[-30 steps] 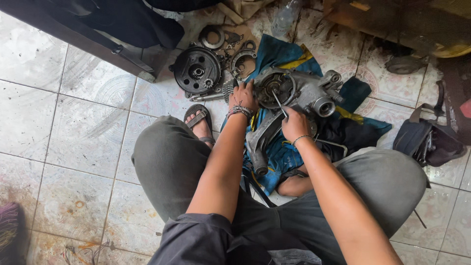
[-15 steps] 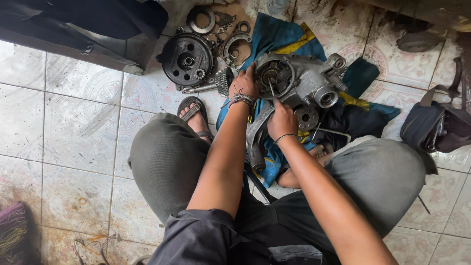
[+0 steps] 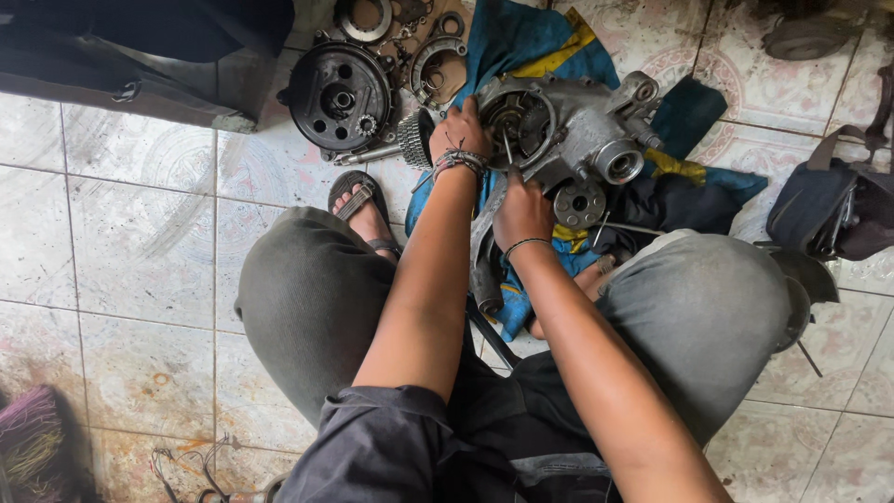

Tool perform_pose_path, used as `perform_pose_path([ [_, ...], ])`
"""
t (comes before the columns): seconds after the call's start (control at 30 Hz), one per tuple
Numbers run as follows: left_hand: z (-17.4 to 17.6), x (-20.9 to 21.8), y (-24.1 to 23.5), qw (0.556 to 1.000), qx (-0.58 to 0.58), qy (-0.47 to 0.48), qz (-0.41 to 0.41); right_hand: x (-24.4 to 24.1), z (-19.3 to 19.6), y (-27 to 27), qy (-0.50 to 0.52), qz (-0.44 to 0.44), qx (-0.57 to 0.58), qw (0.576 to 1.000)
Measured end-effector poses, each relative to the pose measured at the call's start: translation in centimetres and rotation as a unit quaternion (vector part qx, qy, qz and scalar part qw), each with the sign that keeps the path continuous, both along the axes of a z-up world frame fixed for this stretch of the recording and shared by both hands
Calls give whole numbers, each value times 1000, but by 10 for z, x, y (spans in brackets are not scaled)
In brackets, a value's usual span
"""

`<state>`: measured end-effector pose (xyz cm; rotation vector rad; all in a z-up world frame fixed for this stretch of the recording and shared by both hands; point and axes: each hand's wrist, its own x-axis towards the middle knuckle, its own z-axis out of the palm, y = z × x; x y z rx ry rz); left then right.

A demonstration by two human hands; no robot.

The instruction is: The person sits on the floor and works on a disassembled engine block placed on a blue cloth. They use a hammer and a metal punch to tap and remove internal components, then handle the parts by hand to inspect and reposition them within the casing.

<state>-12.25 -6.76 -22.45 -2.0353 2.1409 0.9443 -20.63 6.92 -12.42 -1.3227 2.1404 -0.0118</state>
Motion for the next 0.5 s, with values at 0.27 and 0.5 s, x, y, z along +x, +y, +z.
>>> perform_pose_path([
  [0.27, 24, -5, -6, 1000, 19, -5, 13, 20, -3, 3, 9, -29, -5, 1000],
  [0.5, 14, -10, -5, 999, -9, -22, 30, 8, -60, 10, -108, -114, -175, 972],
])
